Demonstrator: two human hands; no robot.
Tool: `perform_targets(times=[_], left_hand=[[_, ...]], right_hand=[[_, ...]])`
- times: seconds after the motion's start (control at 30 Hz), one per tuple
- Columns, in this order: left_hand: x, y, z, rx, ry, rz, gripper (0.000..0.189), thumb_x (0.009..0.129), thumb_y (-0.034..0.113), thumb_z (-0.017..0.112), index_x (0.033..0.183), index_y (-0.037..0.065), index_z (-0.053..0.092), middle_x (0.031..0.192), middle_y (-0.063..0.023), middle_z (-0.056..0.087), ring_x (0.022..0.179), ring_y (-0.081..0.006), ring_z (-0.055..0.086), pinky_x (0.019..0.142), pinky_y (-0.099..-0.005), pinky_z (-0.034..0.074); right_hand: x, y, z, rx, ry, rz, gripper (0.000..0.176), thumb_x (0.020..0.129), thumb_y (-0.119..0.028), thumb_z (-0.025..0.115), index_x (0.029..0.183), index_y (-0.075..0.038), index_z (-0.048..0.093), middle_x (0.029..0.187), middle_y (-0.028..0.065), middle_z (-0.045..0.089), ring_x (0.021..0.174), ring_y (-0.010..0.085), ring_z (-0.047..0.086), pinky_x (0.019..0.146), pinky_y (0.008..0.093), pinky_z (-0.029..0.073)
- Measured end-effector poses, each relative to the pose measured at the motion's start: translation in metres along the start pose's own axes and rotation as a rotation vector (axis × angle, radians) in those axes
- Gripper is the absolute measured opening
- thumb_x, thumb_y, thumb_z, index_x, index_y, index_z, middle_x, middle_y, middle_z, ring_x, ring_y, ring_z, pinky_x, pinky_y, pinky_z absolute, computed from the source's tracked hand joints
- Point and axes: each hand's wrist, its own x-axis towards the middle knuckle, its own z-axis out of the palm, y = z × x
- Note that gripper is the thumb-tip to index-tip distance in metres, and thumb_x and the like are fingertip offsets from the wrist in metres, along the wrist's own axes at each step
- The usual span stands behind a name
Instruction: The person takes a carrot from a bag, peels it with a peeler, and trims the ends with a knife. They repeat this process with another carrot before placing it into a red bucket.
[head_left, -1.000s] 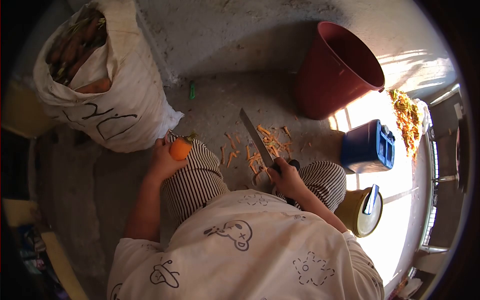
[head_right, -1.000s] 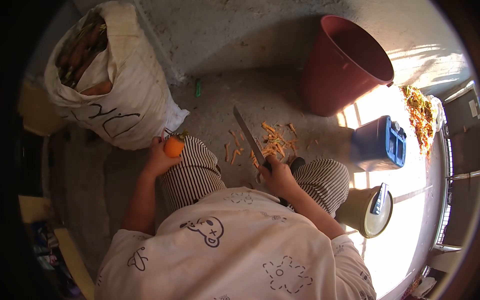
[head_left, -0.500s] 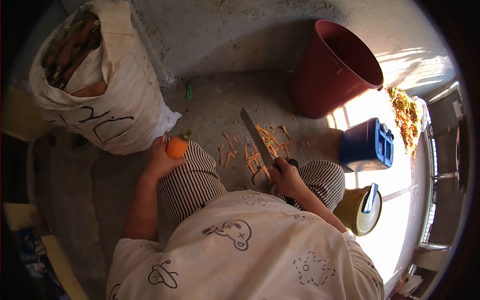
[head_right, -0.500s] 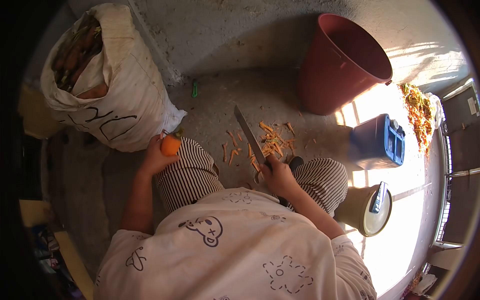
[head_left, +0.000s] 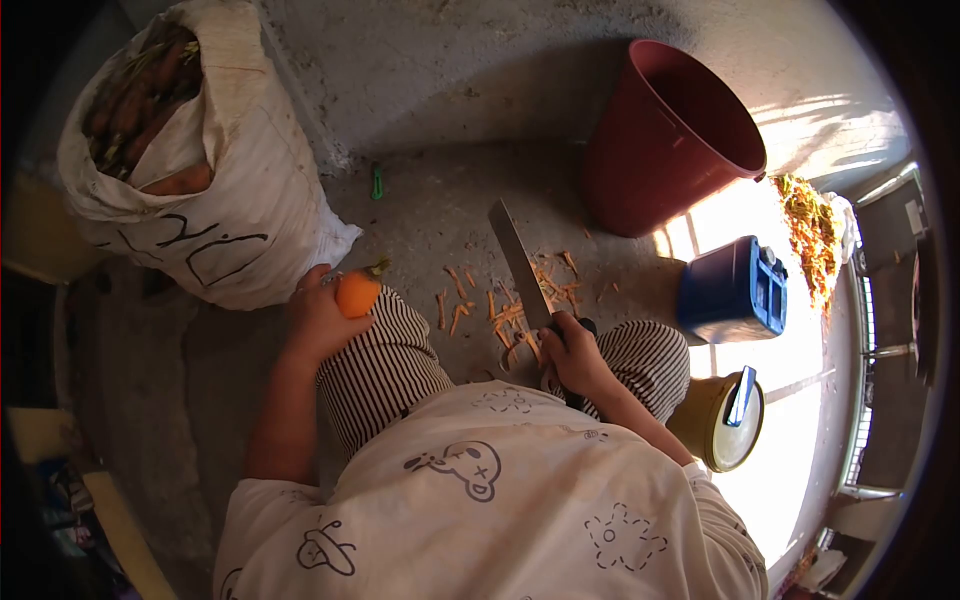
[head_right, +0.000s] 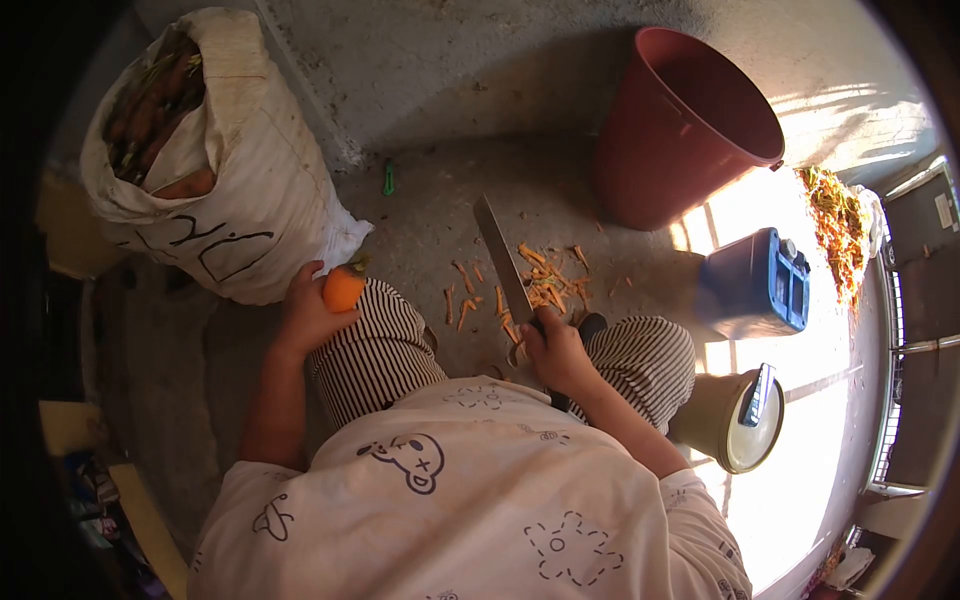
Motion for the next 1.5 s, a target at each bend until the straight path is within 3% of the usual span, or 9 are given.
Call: perform_targets(times=[0.13, 0.33, 0.4, 0.93, 1.13, 1.23, 1.33, 1.43, 1.5], left_hand=[[0.009, 0.019, 0.010, -0.106, 0.077, 0.109, 0.045, 0.053, 0.019, 0.071, 0.091, -0.002, 0.056, 0.112, -0.0163, 0.043, 0.100, -0.0294, 0.047, 0.085, -0.0346, 0.038], [0.025, 0.069, 0.029, -0.310, -0.077, 0.182, 0.043, 0.056, 0.009, 0.068, 0.094, 0.000, 0.050, 0.100, -0.0151, 0.052, 0.090, -0.0291, 0.053, 0.076, -0.0339, 0.044], [0.028, 0.083, 0.033, -0.336, -0.160, 0.178, 0.046, 0.059, 0.007, 0.065, 0.100, 0.001, 0.045, 0.089, -0.0135, 0.057, 0.089, -0.0298, 0.055, 0.075, -0.0356, 0.044], [0.058, 0.108, 0.074, -0.024, -0.293, 0.223, 0.044, 0.054, 0.019, 0.070, 0.091, 0.003, 0.052, 0.085, -0.0142, 0.058, 0.082, -0.0300, 0.056, 0.070, -0.0369, 0.045], [0.055, 0.131, 0.092, -0.078, -0.214, 0.332, 0.043, 0.055, 0.020, 0.070, 0.091, 0.005, 0.052, 0.086, -0.0140, 0.058, 0.082, -0.0295, 0.056, 0.071, -0.0366, 0.045], [0.043, 0.159, 0.079, -0.248, -0.140, 0.463, 0.046, 0.055, 0.021, 0.071, 0.093, 0.004, 0.051, 0.088, -0.0136, 0.057, 0.082, -0.0287, 0.056, 0.072, -0.0354, 0.045], [0.067, 0.149, 0.065, -0.501, -0.159, 0.428, 0.049, 0.057, 0.022, 0.071, 0.098, 0.003, 0.049, 0.088, -0.0108, 0.057, 0.081, -0.0242, 0.056, 0.071, -0.0323, 0.045], [0.061, 0.141, 0.065, -0.865, -0.330, 0.345, 0.047, 0.062, 0.020, 0.071, 0.100, 0.002, 0.049, 0.087, -0.0060, 0.055, 0.080, -0.0165, 0.054, 0.069, -0.0286, 0.044], [0.062, 0.137, 0.067, -1.105, -0.461, 0.278, 0.044, 0.065, 0.018, 0.070, 0.100, 0.002, 0.049, 0.086, -0.0029, 0.054, 0.079, -0.0118, 0.051, 0.068, -0.0264, 0.043]], right_hand=[[-0.007, -0.028, -0.005, 0.063, -0.042, 0.016, 0.019, 0.082, -0.016, 0.048, 0.091, 0.000, 0.045, 0.066, 0.0186, 0.056, 0.069, 0.0339, 0.058, 0.058, 0.0356, 0.044], [-0.018, -0.046, 0.000, -0.314, 0.082, -0.315, 0.020, 0.082, -0.018, 0.047, 0.092, -0.002, 0.041, 0.062, 0.0195, 0.055, 0.061, 0.0367, 0.056, 0.055, 0.0427, 0.043], [-0.022, -0.053, -0.002, -0.362, 0.063, -0.274, 0.019, 0.082, -0.019, 0.047, 0.089, -0.003, 0.040, 0.062, 0.0199, 0.055, 0.061, 0.0375, 0.055, 0.054, 0.0444, 0.042], [-0.011, -0.045, -0.010, -0.479, -0.058, 0.019, 0.019, 0.082, -0.020, 0.044, 0.083, -0.001, 0.039, 0.066, 0.0220, 0.056, 0.066, 0.0384, 0.056, 0.058, 0.0457, 0.043], [0.037, -0.014, 0.013, -0.489, 0.002, 0.008, 0.023, 0.084, -0.022, 0.040, 0.091, 0.000, 0.040, 0.074, 0.0241, 0.056, 0.075, 0.0377, 0.056, 0.063, 0.0443, 0.044], [0.084, 0.086, 0.046, -0.699, 0.011, -0.338, 0.019, 0.081, -0.018, 0.046, 0.083, 0.000, 0.043, 0.070, 0.0233, 0.056, 0.071, 0.0381, 0.055, 0.061, 0.0448, 0.042], [0.063, 0.029, 0.014, -0.489, 0.287, -0.053, 0.021, 0.083, -0.021, 0.042, 0.088, -0.001, 0.046, 0.072, 0.0201, 0.057, 0.070, 0.0339, 0.058, 0.060, 0.0402, 0.044], [0.049, 0.005, -0.015, 0.074, 0.286, -0.107, 0.015, 0.081, -0.014, 0.051, 0.081, 0.000, 0.045, 0.062, 0.0117, 0.056, 0.057, 0.0205, 0.057, 0.054, 0.0316, 0.045], [0.045, 0.000, -0.025, 0.163, 0.280, -0.171, 0.019, 0.081, -0.016, 0.051, 0.078, 0.001, 0.045, 0.059, 0.0093, 0.054, 0.052, 0.0167, 0.055, 0.050, 0.0287, 0.044]])
